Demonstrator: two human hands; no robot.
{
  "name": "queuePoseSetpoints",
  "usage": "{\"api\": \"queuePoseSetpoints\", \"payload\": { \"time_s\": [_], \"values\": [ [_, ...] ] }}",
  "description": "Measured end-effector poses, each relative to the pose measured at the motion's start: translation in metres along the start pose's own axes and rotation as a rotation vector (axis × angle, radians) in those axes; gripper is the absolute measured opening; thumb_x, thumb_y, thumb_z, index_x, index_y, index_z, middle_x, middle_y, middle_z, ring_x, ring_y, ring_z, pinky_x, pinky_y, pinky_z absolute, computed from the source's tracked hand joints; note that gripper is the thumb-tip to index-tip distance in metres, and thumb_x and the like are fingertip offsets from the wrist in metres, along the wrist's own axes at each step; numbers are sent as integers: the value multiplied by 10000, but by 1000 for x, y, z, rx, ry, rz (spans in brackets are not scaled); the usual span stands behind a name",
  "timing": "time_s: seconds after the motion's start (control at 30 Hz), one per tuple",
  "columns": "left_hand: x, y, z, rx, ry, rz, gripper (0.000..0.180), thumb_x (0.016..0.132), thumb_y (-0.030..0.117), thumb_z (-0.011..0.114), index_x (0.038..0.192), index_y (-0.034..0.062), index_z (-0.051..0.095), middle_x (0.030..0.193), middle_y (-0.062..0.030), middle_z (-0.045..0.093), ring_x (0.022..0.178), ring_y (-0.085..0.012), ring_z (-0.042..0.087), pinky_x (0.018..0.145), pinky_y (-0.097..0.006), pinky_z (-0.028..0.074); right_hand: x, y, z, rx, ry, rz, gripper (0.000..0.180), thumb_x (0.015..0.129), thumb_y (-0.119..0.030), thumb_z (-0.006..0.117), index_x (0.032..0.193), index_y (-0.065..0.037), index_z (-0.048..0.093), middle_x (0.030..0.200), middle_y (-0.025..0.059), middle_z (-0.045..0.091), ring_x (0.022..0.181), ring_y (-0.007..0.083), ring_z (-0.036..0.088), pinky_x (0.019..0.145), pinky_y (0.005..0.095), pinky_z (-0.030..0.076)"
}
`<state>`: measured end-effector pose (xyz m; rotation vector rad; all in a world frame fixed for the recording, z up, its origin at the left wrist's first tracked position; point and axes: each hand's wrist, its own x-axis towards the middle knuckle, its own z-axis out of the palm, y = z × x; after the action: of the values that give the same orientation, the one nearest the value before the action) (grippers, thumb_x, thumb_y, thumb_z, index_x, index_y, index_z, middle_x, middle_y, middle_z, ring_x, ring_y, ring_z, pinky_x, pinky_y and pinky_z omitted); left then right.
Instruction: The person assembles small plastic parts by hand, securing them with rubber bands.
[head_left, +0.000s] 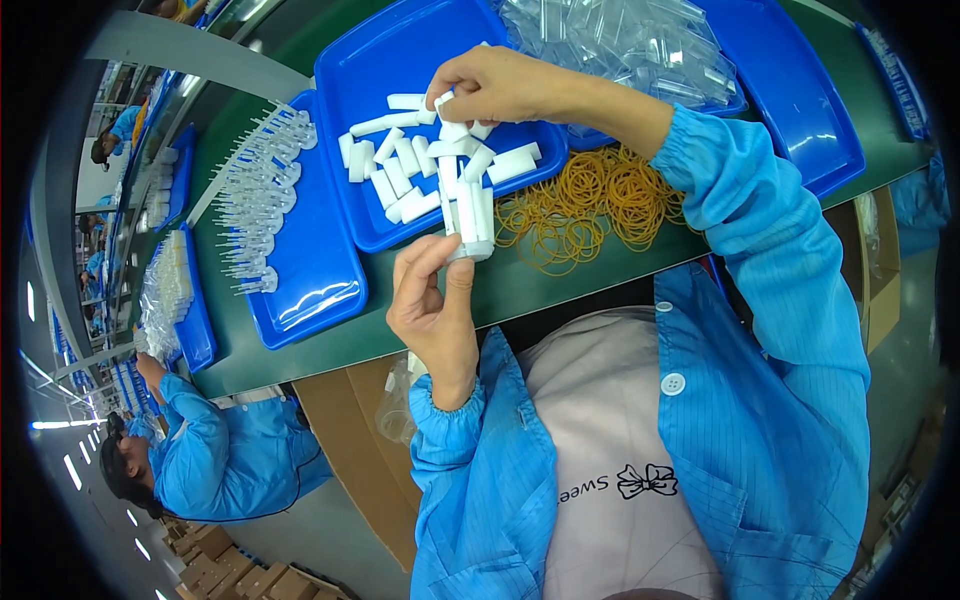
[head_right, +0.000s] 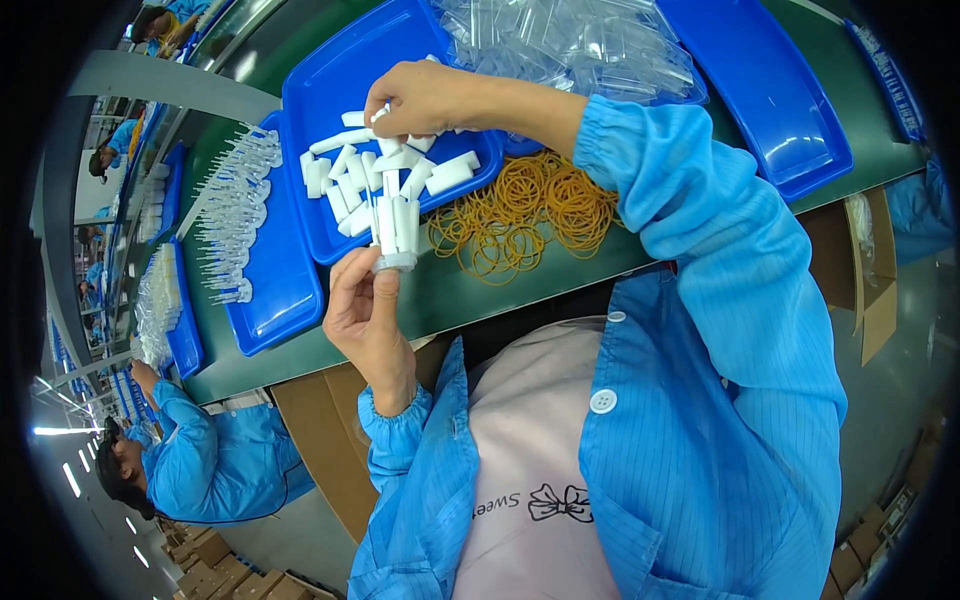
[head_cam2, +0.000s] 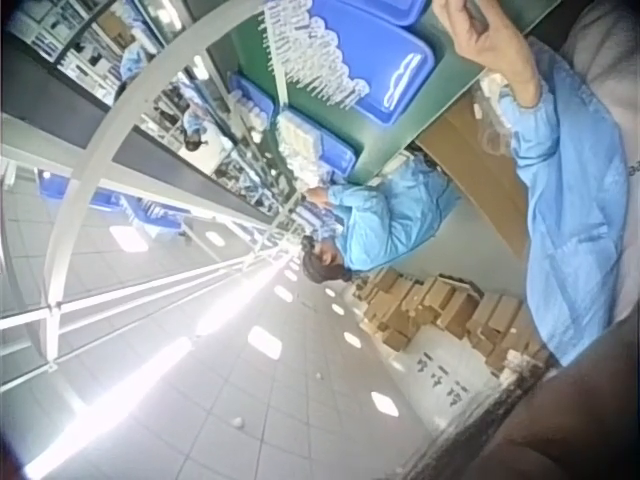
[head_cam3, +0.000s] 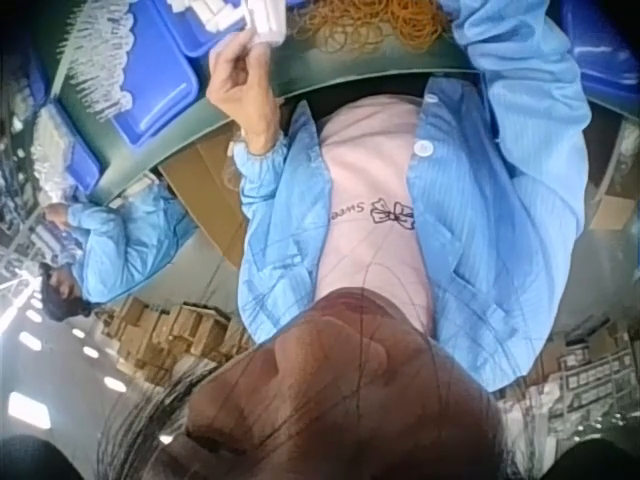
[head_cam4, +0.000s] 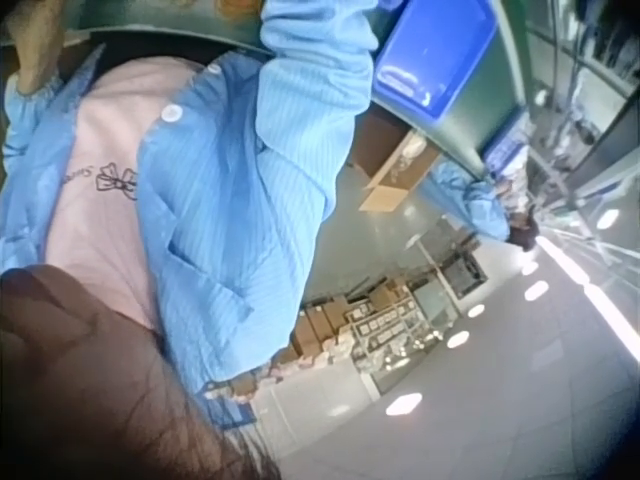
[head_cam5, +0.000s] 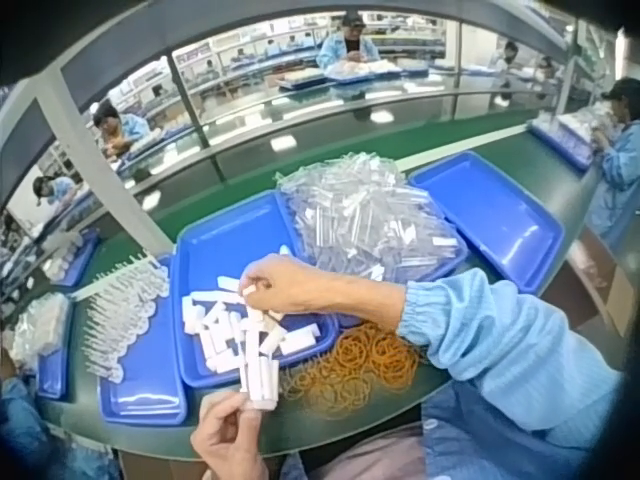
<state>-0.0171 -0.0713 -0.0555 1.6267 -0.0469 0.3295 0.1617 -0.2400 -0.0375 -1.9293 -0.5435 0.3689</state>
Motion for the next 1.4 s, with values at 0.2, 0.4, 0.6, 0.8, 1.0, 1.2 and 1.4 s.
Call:
{"api": "queuePoseSetpoints", "payload": {
  "time_s": [0.2,0.4,0.6,0.8,1.0,1.2,1.4],
  "values": [
    [12,4,2,56,7,60,219,849,31,636,1058,-36,632,1086,-70,558,924,-123,539,816,-253,440,-14,-13,-1,431,-31,75,248,859,-264,637,935,-28,648,717,16,611,581,49,546,551,165,435],
    [13,6,3,56,9,71,214,862,43,628,1064,-26,638,1073,-66,558,937,-125,526,820,-252,430,-10,-4,-11,482,-53,81,226,857,-239,637,920,-23,658,712,19,611,593,52,562,571,159,456],
    [15,8,1,174,-8,147,164,861,61,639,1013,22,686,987,-79,579,909,-149,554,763,-250,453,-15,-10,-10,389,-197,84,212,831,-243,657,881,-39,682,743,25,632,658,73,576,617,185,464],
    [15,15,-3,332,-113,206,162,850,-16,613,997,-1,679,1014,-77,564,901,-153,543,768,-250,449,-19,-12,-13,281,-211,69,243,784,-281,696,882,-59,702,825,44,663,834,115,586,774,251,435],
    [15,15,10,226,148,303,283,828,65,678,1094,-14,624,960,-93,595,883,-171,570,784,-269,464,-36,-32,12,356,-273,3,221,779,-269,702,857,-63,699,833,52,663,834,123,604,769,267,446],
    [9,-3,-4,157,89,111,259,849,110,668,1071,-13,615,1011,-100,603,915,-157,573,811,-283,468,-40,-35,16,377,-271,-52,214,816,-266,669,869,-59,694,834,57,662,795,129,608,735,264,457],
    [6,-6,-13,173,85,6,178,858,100,650,1007,1,643,1018,-91,599,896,-151,576,793,-280,473,-8,-19,16,-322,38,-211,240,763,-260,634,895,-75,712,819,131,677,853,261,644,732,372,486]
  ]
}}
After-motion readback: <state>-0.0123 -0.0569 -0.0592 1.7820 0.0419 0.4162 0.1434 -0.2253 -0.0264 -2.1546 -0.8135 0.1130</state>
